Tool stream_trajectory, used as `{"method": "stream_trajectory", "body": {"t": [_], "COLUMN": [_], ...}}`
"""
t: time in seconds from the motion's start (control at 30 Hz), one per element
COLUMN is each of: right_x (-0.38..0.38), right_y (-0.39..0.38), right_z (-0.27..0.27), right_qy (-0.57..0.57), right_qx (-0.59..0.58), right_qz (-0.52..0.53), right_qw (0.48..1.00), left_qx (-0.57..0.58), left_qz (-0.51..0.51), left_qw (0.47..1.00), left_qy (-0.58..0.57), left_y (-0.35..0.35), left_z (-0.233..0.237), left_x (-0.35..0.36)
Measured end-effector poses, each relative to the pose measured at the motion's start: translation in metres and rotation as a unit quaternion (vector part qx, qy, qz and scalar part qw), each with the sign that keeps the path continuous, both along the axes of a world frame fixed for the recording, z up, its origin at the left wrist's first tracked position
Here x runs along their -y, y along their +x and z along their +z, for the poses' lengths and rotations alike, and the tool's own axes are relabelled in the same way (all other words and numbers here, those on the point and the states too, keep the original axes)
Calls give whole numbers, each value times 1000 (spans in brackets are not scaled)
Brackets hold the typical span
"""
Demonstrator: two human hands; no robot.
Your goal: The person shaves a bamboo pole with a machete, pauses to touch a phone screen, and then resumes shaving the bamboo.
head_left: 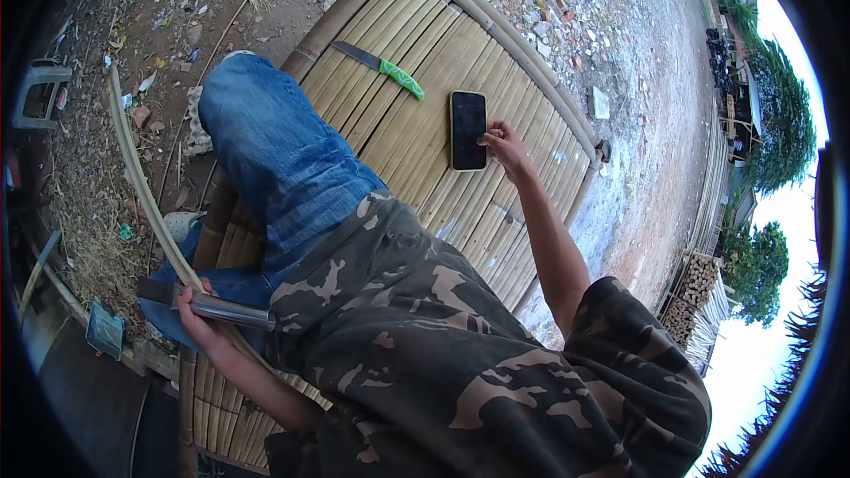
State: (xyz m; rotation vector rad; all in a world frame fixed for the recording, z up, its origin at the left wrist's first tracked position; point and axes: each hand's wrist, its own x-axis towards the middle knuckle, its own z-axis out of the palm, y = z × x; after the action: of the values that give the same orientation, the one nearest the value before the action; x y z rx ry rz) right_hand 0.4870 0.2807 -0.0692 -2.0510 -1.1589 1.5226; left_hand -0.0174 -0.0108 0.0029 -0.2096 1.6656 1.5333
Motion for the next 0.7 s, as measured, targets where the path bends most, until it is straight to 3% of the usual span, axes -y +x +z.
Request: {"method": "stream_trajectory", "body": {"t": [0.33, 0.7], "right_x": [-4, 1], "right_y": [-5, 8], "right_z": [-3, 2], "right_qy": [-15, -20], "right_qx": [49, -51], "right_qz": [-38, -9], "right_qw": [998, 998], "left_qx": [-11, -1], "left_qz": [-1, -11], "left_qw": [1000, 1000], "left_qy": [2, 13], "left_y": [-1, -4], "left_z": [-4, -5], "left_x": [3, 6]}}
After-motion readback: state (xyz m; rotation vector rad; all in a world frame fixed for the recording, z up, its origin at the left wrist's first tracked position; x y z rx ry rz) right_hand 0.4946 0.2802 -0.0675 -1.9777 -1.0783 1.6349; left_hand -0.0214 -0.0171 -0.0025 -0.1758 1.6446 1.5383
